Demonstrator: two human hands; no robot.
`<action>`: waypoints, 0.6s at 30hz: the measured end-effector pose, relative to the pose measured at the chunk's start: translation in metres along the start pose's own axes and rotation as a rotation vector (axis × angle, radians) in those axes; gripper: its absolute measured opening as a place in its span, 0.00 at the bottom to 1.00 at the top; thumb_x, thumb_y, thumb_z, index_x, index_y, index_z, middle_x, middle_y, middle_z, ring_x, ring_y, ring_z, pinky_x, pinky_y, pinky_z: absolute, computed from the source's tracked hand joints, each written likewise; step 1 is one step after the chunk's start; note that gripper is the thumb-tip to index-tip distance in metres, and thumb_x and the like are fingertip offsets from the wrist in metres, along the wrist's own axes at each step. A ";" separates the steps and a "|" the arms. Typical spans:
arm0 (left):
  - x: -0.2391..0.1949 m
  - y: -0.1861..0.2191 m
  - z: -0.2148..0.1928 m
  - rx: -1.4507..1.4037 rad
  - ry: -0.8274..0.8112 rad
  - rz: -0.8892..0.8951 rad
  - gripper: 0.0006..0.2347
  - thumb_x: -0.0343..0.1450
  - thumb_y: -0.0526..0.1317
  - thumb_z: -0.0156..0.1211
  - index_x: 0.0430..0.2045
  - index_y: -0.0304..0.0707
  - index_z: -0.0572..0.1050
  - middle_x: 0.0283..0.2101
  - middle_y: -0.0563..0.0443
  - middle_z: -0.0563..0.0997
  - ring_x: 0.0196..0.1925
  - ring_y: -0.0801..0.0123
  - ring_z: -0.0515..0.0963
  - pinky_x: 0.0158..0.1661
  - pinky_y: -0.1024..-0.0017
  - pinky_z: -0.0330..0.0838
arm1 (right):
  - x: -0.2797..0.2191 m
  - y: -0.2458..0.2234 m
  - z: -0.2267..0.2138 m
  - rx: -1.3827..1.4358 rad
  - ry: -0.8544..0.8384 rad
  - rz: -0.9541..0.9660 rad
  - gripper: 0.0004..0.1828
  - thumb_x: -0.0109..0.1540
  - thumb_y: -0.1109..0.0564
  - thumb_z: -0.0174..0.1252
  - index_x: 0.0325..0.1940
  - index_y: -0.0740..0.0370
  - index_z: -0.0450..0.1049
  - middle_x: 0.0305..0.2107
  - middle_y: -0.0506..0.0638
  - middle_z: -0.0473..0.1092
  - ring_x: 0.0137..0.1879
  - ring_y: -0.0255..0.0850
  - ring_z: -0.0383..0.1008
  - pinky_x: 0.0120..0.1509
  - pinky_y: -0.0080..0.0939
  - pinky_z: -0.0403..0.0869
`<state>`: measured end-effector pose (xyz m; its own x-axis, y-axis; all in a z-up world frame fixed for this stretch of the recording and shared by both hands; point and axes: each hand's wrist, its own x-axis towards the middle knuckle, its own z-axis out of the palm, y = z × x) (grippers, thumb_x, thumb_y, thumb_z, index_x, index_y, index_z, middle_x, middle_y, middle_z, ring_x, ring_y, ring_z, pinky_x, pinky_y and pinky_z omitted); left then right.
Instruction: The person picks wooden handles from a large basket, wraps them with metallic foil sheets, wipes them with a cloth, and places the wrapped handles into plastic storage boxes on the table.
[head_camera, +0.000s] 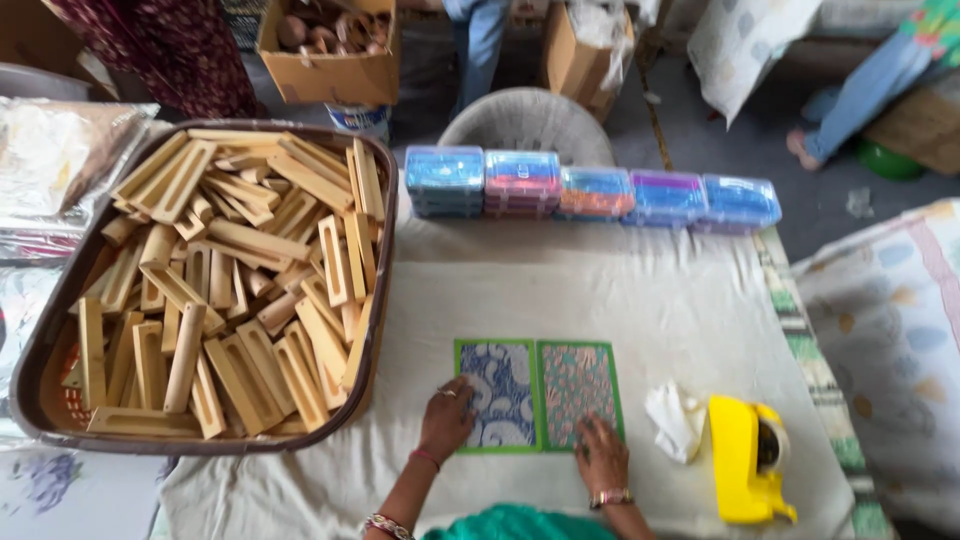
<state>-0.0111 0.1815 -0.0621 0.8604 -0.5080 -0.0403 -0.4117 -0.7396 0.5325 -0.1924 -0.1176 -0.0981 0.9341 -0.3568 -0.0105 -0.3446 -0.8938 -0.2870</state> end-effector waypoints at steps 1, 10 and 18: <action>-0.013 -0.012 0.001 -0.029 -0.075 0.026 0.21 0.66 0.39 0.62 0.55 0.39 0.71 0.66 0.43 0.70 0.68 0.53 0.67 0.66 0.58 0.61 | -0.004 0.001 0.001 0.013 0.041 -0.012 0.28 0.56 0.51 0.64 0.61 0.47 0.72 0.65 0.47 0.63 0.70 0.48 0.63 0.70 0.55 0.64; -0.081 -0.042 -0.029 -0.256 0.066 0.198 0.18 0.65 0.33 0.60 0.51 0.34 0.76 0.63 0.41 0.74 0.65 0.52 0.72 0.63 0.59 0.66 | -0.050 -0.004 -0.013 0.050 0.065 0.098 0.26 0.54 0.55 0.66 0.56 0.52 0.75 0.62 0.50 0.67 0.67 0.50 0.67 0.64 0.53 0.71; -0.083 -0.033 -0.032 -0.114 0.119 0.120 0.18 0.67 0.34 0.59 0.52 0.35 0.75 0.65 0.45 0.72 0.66 0.54 0.70 0.63 0.59 0.63 | -0.017 0.060 -0.075 -0.103 0.285 0.294 0.34 0.55 0.48 0.67 0.66 0.46 0.70 0.64 0.53 0.65 0.69 0.53 0.64 0.64 0.63 0.69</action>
<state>-0.0592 0.2625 -0.0495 0.8395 -0.5286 0.1261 -0.4827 -0.6186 0.6200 -0.2362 -0.1859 -0.0431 0.7367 -0.6484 0.1917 -0.6134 -0.7602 -0.2139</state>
